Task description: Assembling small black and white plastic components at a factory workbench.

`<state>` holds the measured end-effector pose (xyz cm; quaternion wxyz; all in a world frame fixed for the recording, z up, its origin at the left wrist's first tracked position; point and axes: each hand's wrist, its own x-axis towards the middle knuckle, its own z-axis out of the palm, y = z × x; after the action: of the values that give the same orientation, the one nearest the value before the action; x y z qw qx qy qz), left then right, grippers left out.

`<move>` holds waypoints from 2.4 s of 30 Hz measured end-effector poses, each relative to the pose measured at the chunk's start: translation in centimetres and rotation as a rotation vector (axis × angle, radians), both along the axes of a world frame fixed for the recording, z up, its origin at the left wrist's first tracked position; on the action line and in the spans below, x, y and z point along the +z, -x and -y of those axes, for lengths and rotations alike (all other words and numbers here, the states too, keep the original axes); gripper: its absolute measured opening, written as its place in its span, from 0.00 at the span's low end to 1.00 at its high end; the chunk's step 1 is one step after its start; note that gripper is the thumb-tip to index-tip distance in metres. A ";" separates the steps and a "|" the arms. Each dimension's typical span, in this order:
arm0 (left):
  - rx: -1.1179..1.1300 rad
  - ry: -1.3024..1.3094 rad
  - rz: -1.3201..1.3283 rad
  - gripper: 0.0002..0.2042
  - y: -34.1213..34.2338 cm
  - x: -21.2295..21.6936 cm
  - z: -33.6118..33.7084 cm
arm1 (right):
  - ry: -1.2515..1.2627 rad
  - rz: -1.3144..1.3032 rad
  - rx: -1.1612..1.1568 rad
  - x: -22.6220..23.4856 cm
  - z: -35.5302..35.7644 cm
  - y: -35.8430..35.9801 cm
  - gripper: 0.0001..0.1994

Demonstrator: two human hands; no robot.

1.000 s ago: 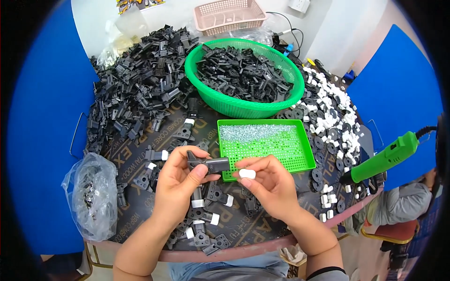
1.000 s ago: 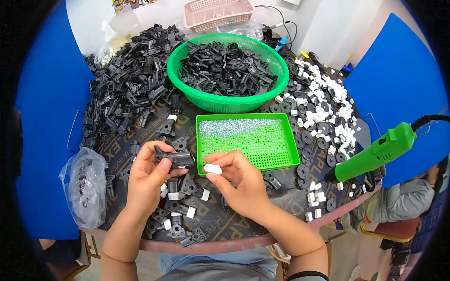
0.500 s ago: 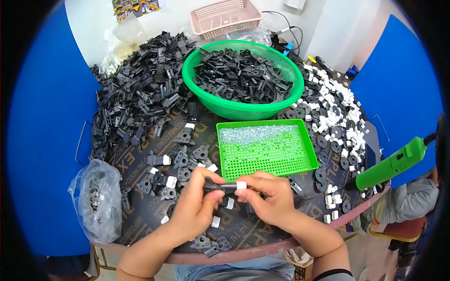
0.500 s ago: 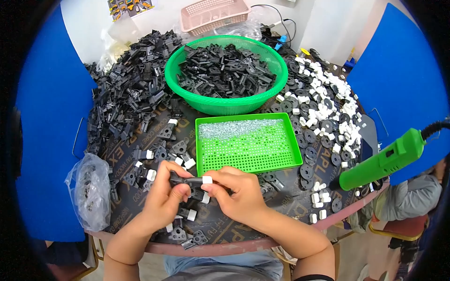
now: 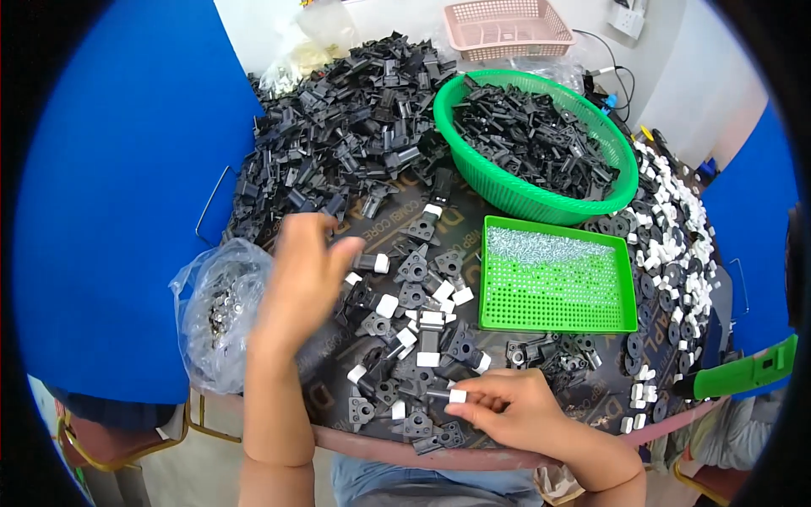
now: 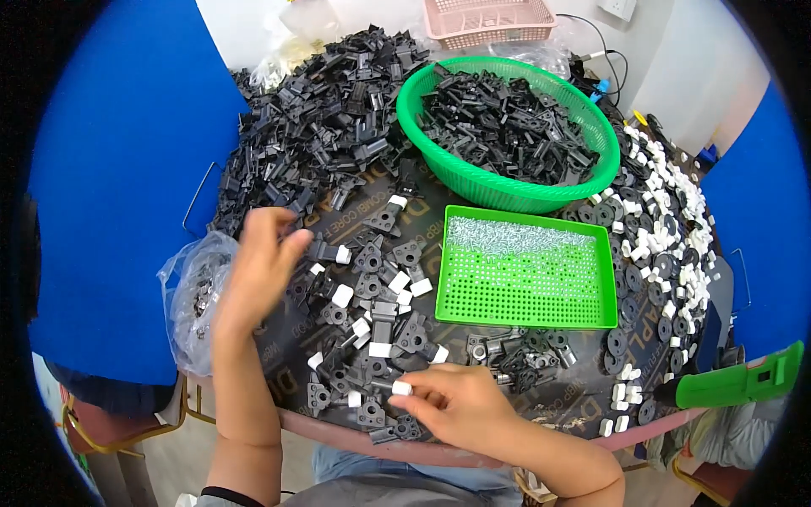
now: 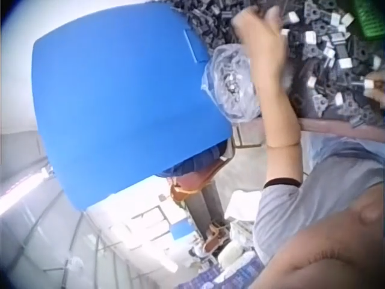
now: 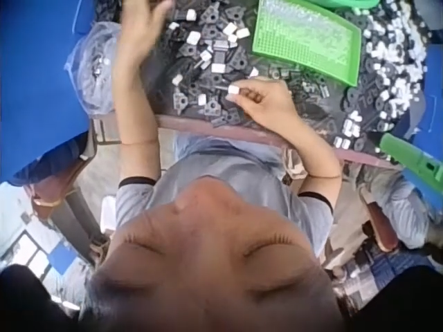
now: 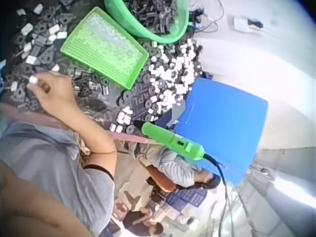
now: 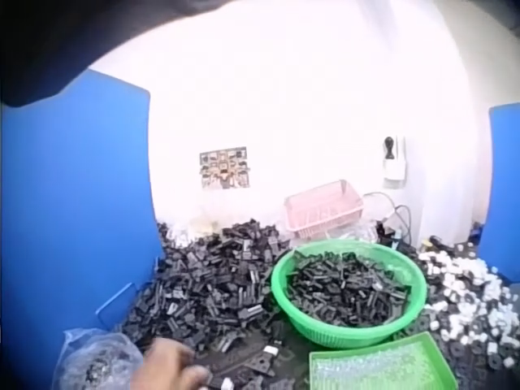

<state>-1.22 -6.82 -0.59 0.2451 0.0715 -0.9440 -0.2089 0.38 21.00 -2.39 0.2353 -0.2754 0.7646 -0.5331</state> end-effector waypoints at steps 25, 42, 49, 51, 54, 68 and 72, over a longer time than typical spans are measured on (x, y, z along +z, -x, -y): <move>-0.070 -0.455 0.120 0.09 -1.1 1.3 4.8 | -0.575 -0.601 -0.093 0.8 -5.8 3.7 0.18; -0.598 -1.700 0.539 0.27 -1.2 0.3 -9.9 | -0.116 -0.243 -0.402 3.1 -4.3 3.5 0.01; -0.739 -1.350 0.346 0.31 -2.4 -0.2 -13.1 | 0.657 0.322 -0.356 0.2 -1.2 2.9 0.06; -0.687 -1.157 0.294 0.29 -2.5 -0.3 -13.3 | 0.642 0.251 -0.390 -0.3 -1.0 2.6 0.06; -0.700 -1.259 0.258 0.28 -2.3 -1.0 -13.4 | 0.633 0.141 -0.431 -0.6 -0.7 2.2 0.06; -0.652 -1.322 0.178 0.24 -3.2 -0.6 -13.9 | 0.335 -0.619 -0.548 -1.4 -0.5 2.2 0.06; -0.615 -1.341 0.126 0.16 -3.4 -1.1 -13.2 | 0.112 -0.815 -0.589 -0.6 -0.7 2.2 0.09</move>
<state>2.19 6.41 -1.66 0.0246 -0.0500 -0.6032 -0.7957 -1.78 21.71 -3.00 -0.2576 -0.2461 0.8098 -0.4662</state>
